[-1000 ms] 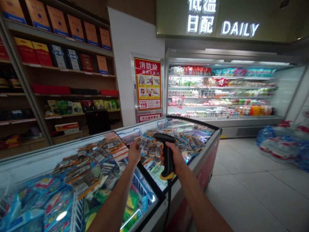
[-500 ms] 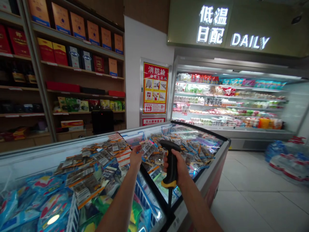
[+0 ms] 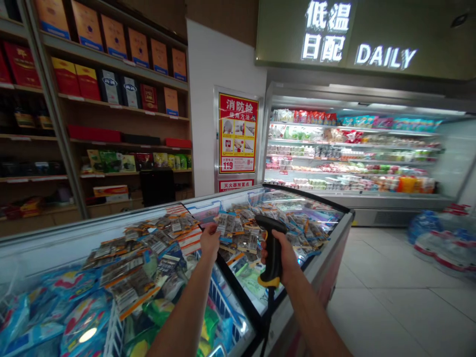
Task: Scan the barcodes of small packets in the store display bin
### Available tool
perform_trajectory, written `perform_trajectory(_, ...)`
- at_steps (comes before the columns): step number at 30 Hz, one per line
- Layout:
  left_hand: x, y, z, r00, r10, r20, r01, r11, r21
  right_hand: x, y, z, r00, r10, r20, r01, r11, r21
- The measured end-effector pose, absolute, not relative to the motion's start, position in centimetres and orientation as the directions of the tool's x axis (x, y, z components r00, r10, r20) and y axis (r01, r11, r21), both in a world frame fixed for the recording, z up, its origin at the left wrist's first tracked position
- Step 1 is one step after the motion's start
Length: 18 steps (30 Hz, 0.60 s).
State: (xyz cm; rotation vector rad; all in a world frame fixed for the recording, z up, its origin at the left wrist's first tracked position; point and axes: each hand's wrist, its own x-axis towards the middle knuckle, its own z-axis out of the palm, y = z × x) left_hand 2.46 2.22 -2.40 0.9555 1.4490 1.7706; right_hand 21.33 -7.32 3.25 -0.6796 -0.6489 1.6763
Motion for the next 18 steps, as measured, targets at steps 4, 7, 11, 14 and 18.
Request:
perform_trajectory(4, 4.4, 3.1, -2.0, -0.481, 0.856, 0.189, 0.124, -0.148, 0.981, 23.0, -7.3, 2.5, -0.114, 0.984, -0.135, -0.668, -0.177, -0.723)
perform_trajectory(7, 6.5, 3.4, -1.0, -0.35, 0.898, 0.268, 0.345, -0.143, 0.928, 23.5, -7.5, 2.2, -0.091, 0.983, -0.16, -0.681, -0.179, -0.71)
perform_trajectory(11, 8.4, 2.9, 0.1, -0.208, 0.903, 0.377, 0.608, -0.182, 0.773, 23.5, -7.7, 2.1, -0.083, 0.982, -0.167, -0.684, -0.178, -0.707)
perform_trajectory(14, 7.6, 1.9, 0.1, -0.146, 0.876, 0.46, 0.714, -0.229, 0.662, 23.0, -7.8, 1.9, -0.091, 0.982, -0.167, -0.662, -0.185, -0.727)
perform_trajectory(18, 3.4, 0.3, -0.3, -0.139, 0.842, 0.522, 0.825, -0.193, 0.531, 21.9, -8.0, 1.8, -0.118, 0.98, -0.16, -0.638, -0.198, -0.744)
